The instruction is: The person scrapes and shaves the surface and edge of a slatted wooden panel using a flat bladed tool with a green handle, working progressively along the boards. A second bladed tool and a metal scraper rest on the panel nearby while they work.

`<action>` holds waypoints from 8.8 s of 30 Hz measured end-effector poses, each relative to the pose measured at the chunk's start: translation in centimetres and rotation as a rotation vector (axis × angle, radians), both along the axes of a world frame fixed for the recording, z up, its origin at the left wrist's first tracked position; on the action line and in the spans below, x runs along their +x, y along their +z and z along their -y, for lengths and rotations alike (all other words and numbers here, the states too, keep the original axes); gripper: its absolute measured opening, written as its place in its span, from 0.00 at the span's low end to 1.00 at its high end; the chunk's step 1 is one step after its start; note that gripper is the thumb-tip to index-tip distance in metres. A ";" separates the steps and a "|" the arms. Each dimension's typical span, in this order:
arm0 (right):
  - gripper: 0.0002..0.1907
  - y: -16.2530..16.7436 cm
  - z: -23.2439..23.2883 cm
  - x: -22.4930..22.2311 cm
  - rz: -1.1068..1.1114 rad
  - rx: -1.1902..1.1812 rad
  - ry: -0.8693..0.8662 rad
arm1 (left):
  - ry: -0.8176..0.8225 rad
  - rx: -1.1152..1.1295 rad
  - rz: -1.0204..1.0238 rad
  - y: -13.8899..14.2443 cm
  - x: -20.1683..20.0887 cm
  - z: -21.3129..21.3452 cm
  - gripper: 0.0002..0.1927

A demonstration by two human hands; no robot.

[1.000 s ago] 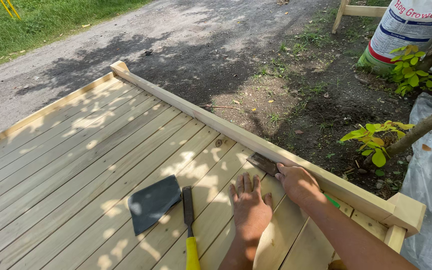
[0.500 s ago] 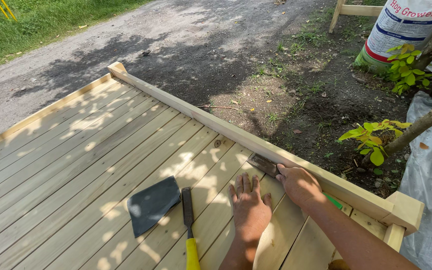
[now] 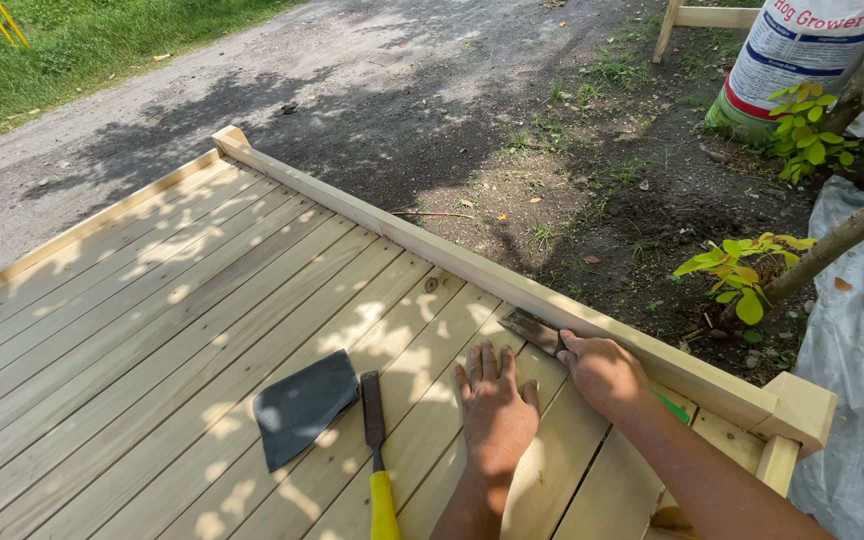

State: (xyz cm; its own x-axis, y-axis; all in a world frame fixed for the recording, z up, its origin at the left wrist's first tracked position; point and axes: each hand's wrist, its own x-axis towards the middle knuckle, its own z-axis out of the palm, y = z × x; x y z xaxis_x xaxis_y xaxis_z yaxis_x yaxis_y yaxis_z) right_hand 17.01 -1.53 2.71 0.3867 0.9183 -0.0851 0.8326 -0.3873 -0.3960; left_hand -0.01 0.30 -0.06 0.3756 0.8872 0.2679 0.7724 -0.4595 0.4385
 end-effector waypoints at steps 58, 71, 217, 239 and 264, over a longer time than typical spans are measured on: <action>0.23 -1.4 -2.6 0.5 0.052 -0.060 0.015 | -0.005 -0.061 0.004 0.5 0.0 0.4 0.33; 0.24 -1.5 -1.6 -0.3 -0.041 0.097 0.008 | 0.045 0.038 0.037 -1.0 0.6 -0.8 0.38; 0.26 0.0 -2.9 -1.2 -0.052 -0.103 -0.022 | 0.030 -0.102 -0.066 -2.4 -2.3 -4.6 0.29; 0.26 0.7 -3.1 -2.4 -0.045 -0.217 -0.021 | 0.036 -0.021 -0.024 -3.1 -2.4 -4.7 0.28; 0.31 -3.1 4.5 -0.1 0.350 0.087 0.202 | 0.136 0.096 -0.045 -3.0 -1.8 -4.0 0.27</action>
